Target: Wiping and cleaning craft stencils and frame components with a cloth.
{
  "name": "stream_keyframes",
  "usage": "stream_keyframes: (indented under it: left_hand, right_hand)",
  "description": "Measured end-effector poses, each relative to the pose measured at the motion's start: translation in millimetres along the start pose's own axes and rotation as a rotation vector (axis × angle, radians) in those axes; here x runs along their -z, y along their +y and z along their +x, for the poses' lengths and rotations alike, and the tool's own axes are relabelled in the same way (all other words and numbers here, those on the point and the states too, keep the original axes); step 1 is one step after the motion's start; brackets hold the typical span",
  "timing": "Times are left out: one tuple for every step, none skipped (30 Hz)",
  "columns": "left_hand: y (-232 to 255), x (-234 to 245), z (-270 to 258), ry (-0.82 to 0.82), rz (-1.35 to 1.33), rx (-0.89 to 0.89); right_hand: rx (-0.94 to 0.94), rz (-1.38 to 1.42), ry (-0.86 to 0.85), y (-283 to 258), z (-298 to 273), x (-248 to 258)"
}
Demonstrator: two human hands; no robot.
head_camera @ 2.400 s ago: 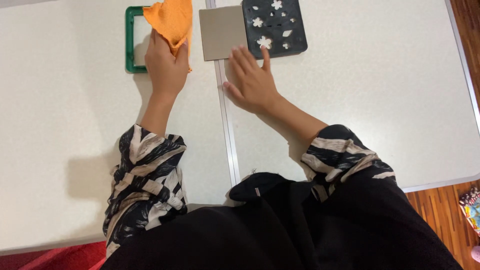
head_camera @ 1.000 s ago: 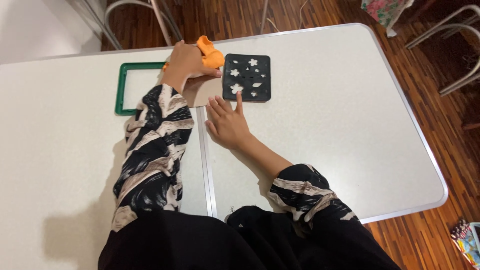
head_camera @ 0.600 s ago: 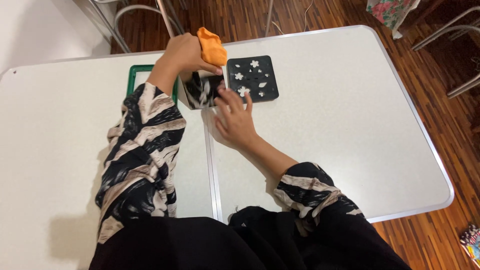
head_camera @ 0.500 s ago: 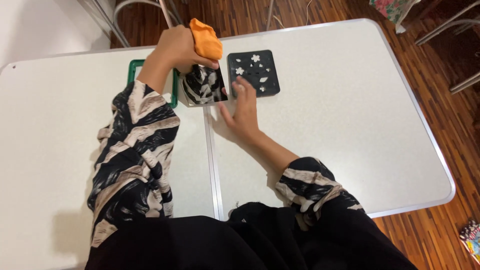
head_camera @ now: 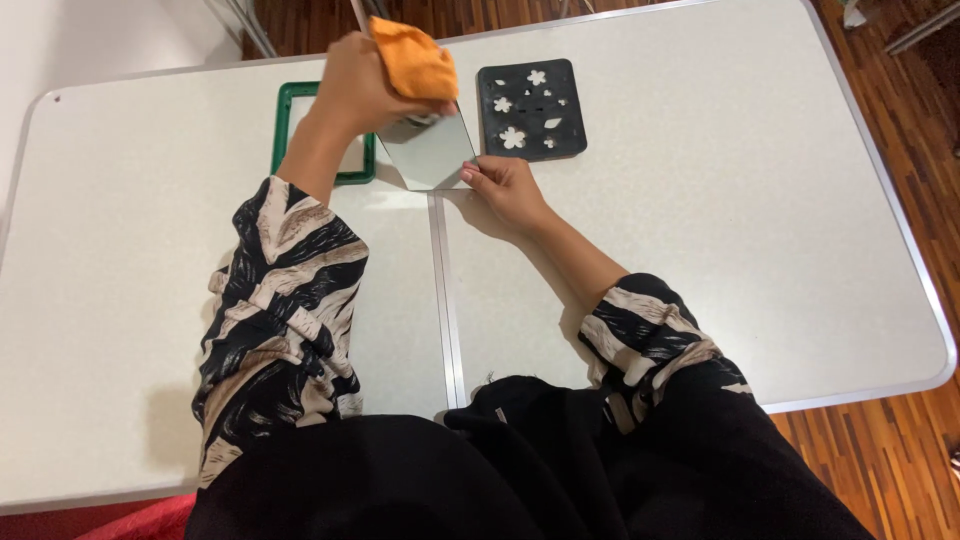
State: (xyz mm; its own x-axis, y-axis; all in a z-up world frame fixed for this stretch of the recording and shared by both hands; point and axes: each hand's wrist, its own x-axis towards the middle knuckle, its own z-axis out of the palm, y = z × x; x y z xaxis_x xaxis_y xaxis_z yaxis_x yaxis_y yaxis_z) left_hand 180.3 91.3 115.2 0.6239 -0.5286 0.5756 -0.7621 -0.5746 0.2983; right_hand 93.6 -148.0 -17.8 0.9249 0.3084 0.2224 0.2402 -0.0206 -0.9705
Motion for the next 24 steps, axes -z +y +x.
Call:
stream_keyframes:
  left_hand:
    - [-2.7,3.5,0.3,0.002,-0.003,-0.002]
    - [-6.1,8.8,3.0,0.088,-0.019,-0.035]
    - [-9.9,14.1,5.6,0.175,-0.035,-0.068]
    - [-6.2,18.6,4.4,0.178,-0.038,-0.071]
    - [-2.5,22.8,2.9,0.279,-0.065,0.107]
    - [1.9,27.9,1.5,0.377,-0.092,0.285]
    - [-6.0,15.7,-3.4,0.380,-0.093,0.283]
    - [-14.0,3.3,-9.5,0.606,0.075,0.212]
    - [-22.4,-9.1,-15.4,0.822,0.247,0.125]
    - [-8.0,-23.9,-19.6,0.821,0.247,0.124]
    - [6.0,-38.5,-23.8,0.780,0.331,0.130]
    - [19.8,-53.6,-27.7,0.739,0.415,0.137]
    - [32.8,-61.6,-28.8,0.739,0.415,0.137]
    - [48.1,-72.6,-33.2,0.551,0.454,0.069]
    - [63.7,-83.9,-37.7,0.366,0.490,-0.006]
    - [71.7,-91.3,-46.2,0.367,0.483,-0.005]
    - [80.0,-98.6,-54.3,0.342,0.433,-0.050]
    - [88.7,-106.7,-60.3,0.317,0.380,-0.099]
    - [81.8,-113.9,-63.2,0.320,0.369,-0.103]
    - [74.5,-120.5,-68.5,0.267,0.310,-0.096]
    - [67.2,-127.3,-73.9,0.215,0.252,-0.090]
    - [60.2,-125.5,-74.8,0.208,0.244,-0.088]
    - [53.4,-123.6,-75.8,0.256,0.293,-0.072]
    - [45.9,-121.5,-76.3,0.307,0.344,-0.056]
  right_hand:
    - [-0.001,-0.003,0.002,-4.3,-1.5,0.1]
    - [-0.015,0.014,0.035,-9.8,-0.6,0.6]
    - [-0.030,0.031,0.069,-15.3,0.5,0.8]
    - [-0.029,0.027,0.071,-13.6,1.4,1.5]
    - [-0.040,0.075,0.085,-11.7,1.9,2.3]
    - [-0.049,0.124,0.098,-10.3,2.4,3.0]
    - [-0.047,0.121,0.099,-3.3,4.7,5.4]
    - [-0.051,0.172,0.113,4.7,6.4,6.8]
    - [-0.055,0.224,0.127,12.7,8.4,8.3]
    - [-0.055,0.225,0.128,10.1,8.1,7.6]
    - [-0.062,0.238,0.131,7.6,8.3,6.9]
    - [-0.069,0.250,0.133,5.2,8.8,6.8]
    - [-0.069,0.250,0.133,10.0,12.0,6.5]
    - [-0.045,0.283,0.119,16.6,10.2,6.2]
    - [-0.020,0.317,0.105,23.6,8.1,6.2]
    - [-0.024,0.311,0.109,24.0,6.9,5.0]
    - [-0.004,0.384,0.110,24.2,5.8,4.2]
    - [0.017,0.454,0.116,23.8,4.7,5.6]
    - [0.016,0.446,0.125,20.3,6.2,8.8]
    - [0.000,0.439,0.133,17.8,7.1,9.5]
    - [-0.016,0.431,0.140,15.5,7.9,10.1]
    - [-0.025,0.433,0.147,22.3,8.7,10.7]
    - [-0.021,0.377,0.131,29.1,9.1,11.1]
    - [-0.015,0.321,0.112,35.6,10.9,11.8]
